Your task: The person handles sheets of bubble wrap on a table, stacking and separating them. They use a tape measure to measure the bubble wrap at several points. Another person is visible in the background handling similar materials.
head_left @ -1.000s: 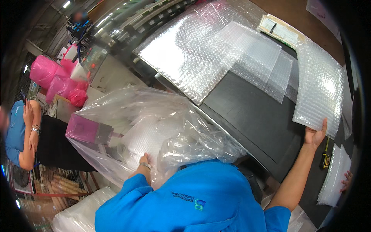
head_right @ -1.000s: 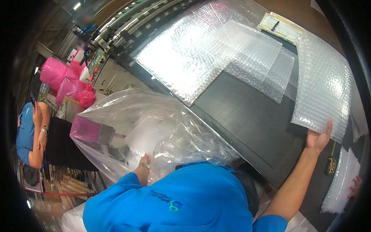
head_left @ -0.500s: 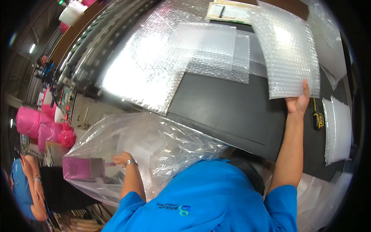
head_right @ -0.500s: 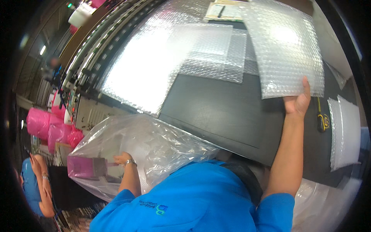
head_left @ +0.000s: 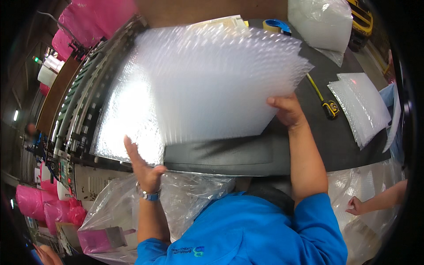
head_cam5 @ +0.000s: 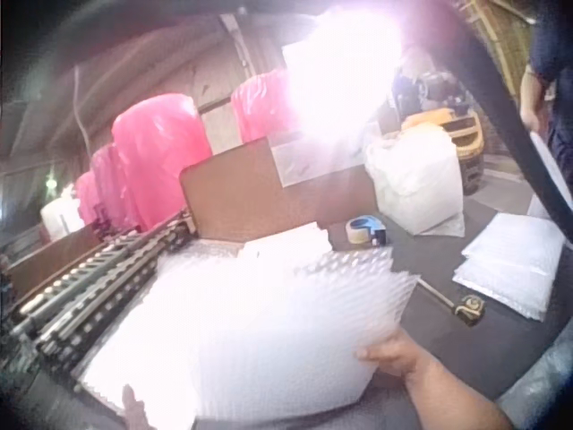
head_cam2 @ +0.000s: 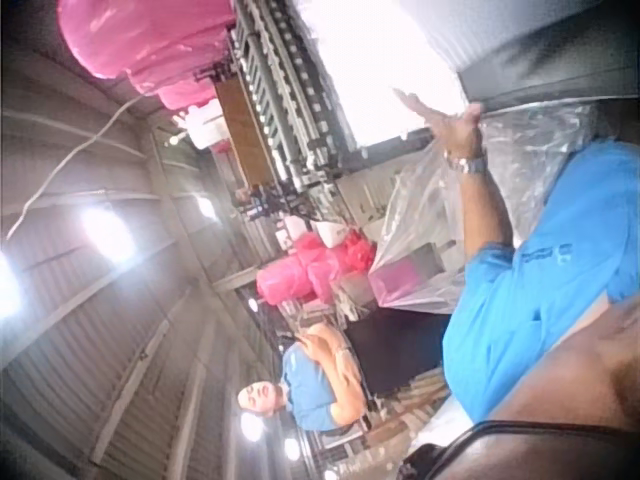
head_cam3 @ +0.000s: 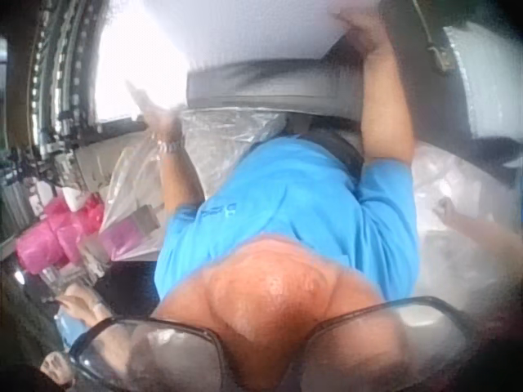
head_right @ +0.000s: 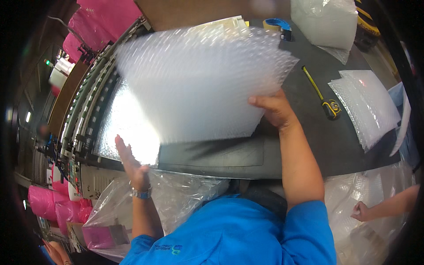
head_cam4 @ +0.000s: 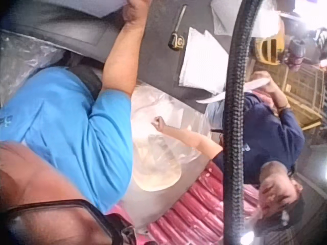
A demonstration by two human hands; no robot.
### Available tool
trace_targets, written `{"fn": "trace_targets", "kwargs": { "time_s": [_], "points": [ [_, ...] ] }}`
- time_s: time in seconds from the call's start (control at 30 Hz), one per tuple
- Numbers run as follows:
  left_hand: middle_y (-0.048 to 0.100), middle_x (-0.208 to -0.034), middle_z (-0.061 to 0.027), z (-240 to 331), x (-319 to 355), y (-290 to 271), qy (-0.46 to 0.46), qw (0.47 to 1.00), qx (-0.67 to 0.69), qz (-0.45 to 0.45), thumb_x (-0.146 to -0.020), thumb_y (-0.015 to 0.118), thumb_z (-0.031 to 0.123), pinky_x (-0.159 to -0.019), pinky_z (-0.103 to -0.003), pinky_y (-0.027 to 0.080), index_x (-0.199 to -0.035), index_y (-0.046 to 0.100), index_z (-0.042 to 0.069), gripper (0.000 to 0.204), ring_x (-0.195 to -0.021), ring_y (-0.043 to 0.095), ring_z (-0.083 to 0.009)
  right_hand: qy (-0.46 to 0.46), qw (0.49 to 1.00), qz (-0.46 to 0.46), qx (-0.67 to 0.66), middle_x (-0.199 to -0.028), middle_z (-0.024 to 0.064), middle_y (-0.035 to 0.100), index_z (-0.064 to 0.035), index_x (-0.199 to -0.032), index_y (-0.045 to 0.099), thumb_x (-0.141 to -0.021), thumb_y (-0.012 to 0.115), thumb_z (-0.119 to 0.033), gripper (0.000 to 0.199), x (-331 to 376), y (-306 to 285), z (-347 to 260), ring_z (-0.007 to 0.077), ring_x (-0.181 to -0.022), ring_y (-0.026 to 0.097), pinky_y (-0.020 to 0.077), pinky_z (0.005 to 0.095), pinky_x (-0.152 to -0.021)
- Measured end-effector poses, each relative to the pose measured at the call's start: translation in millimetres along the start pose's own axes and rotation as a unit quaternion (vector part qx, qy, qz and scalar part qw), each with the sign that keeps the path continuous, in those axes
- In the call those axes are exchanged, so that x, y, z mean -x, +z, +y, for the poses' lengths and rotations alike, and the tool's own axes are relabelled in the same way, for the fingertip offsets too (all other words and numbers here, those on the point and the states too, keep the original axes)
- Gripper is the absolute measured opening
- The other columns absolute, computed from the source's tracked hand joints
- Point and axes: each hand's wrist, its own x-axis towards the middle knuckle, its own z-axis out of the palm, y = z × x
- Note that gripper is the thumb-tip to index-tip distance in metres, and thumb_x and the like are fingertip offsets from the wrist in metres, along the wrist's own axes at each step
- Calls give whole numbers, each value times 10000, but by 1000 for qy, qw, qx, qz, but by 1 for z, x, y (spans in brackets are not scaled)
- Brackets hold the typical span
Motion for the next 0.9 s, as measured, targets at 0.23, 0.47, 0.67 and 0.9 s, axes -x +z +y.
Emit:
{"fn": "trace_targets", "kwargs": {
  "time_s": [0.23, 0.47, 0.67, 0.9],
  "points": [
    [316, -1269, -170, 1, -14, 50, -158, 960, 212, -88, -607, 739, 421, -983, -371, 246, -1305, 152, -43, 1023, -1157, 329, -265, 22, 984, -87, 153, -1183, 90, 469, -13, -1261, 350, -508, 788, -128, 879, 10, 16, -21, 222, -1113, 423, 307, 329, -957],
    [433, -1155, -140, -25, 29, 75, -159, 974, 155, -45, -692, 712, 248, -923, -353, 314, -1210, 323, -32, 706, -1059, 417, -232, 34, 987, -82, 132, -1180, 97, 469, -34, -1278, 327, -561, 768, -65, 843, 8, 21, -19, 194, -1119, 411, 334, 325, -941],
    [501, -1076, -126, -3, 13, 59, -201, 951, 232, -26, -729, 692, 241, -873, -349, 355, -1114, 421, -31, 543, -995, 465, -220, -22, 977, -103, 186, -1136, 80, 495, -47, -1240, 367, -608, 746, -60, 737, 37, 30, -35, 164, -1087, 422, 347, 316, -927],
    [379, -1226, -190, -20, 30, 94, -157, 961, 165, -159, -749, 665, 241, -958, -381, 251, -1199, 344, -55, 627, -1106, 370, -274, 22, 962, 10, 273, -1072, 53, 540, -57, -1157, 460, -635, 736, -77, 591, 78, 9, -15, 148, -1028, 463, 386, 309, -877]
  ]
}}
